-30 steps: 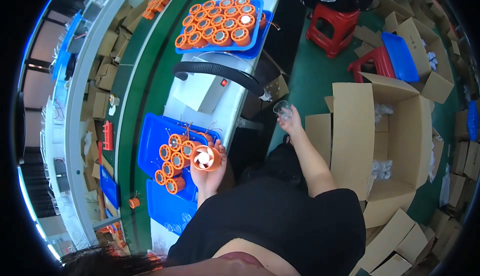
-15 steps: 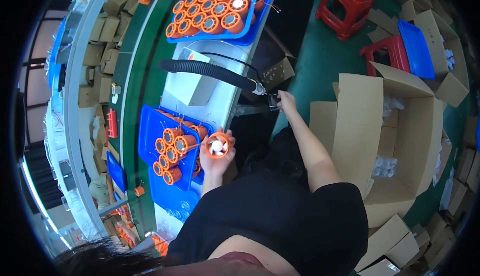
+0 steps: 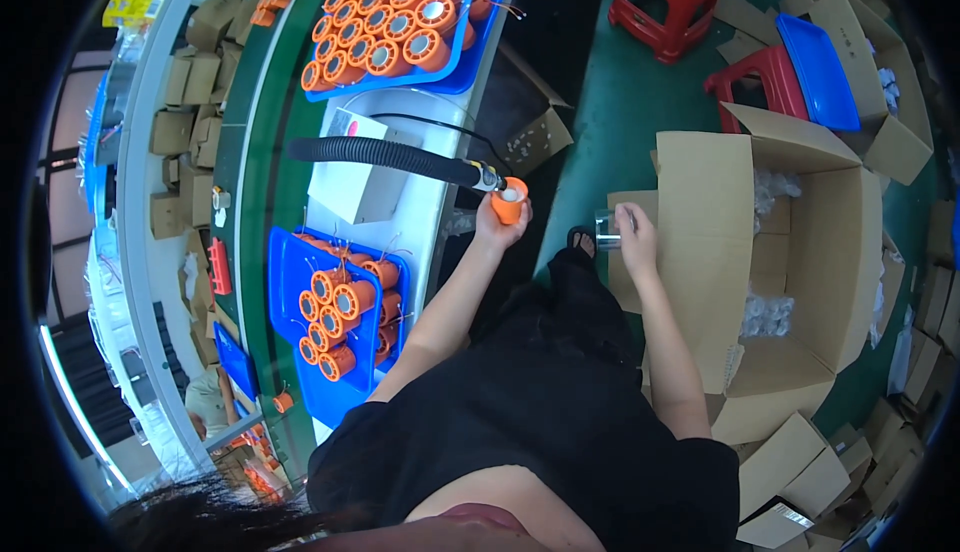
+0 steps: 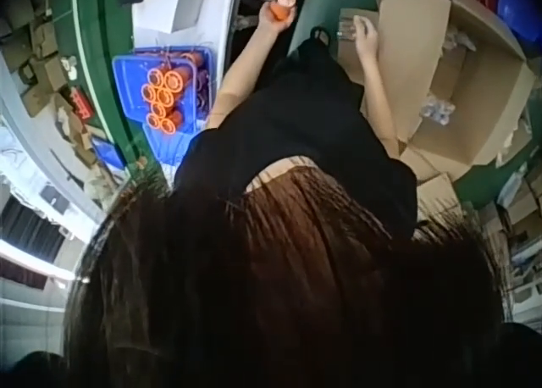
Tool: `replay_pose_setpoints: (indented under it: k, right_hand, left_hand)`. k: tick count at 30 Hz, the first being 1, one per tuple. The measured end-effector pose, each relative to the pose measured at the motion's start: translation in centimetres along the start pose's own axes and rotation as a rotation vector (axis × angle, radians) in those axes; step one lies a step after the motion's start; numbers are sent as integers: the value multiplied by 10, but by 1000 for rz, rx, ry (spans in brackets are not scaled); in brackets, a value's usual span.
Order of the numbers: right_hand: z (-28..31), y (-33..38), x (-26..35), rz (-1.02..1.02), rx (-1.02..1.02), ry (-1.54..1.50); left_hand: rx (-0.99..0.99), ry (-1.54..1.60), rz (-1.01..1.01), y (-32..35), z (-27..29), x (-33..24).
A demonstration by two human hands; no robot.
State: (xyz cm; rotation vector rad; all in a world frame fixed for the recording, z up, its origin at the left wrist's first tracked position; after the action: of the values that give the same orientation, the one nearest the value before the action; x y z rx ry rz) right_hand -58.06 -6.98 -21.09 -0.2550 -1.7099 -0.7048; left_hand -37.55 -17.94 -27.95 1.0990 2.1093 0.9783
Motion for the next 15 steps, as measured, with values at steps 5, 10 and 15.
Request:
replay_pose_setpoints:
  k: [5, 10, 15]
  right_hand:
    - [12, 17, -4, -80, -64, -77]
    - [4, 21, 4, -95, -50, -120]
    - [-13, 27, 28, -102, 26, -180]
  left_hand:
    - [-130, -237, -3, -4, -18, 17]
    - [-102, -759, -64, -6, -20, 17]
    - [-227, -1455, -585, 28, -17, 3]
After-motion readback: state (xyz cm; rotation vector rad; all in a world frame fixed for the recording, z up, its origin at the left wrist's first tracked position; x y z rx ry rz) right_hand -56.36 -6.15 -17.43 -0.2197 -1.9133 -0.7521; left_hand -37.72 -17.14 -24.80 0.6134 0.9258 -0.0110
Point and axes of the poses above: each hand's wrist, its own y-axis away from the middle knuckle, its own z-axis out of the back of the hand, x = y × z, the point moved 5 cm from there along -y, towards the middle knuckle, and after that the axes turned 14 degrees about -y, right-handed, at the moved point
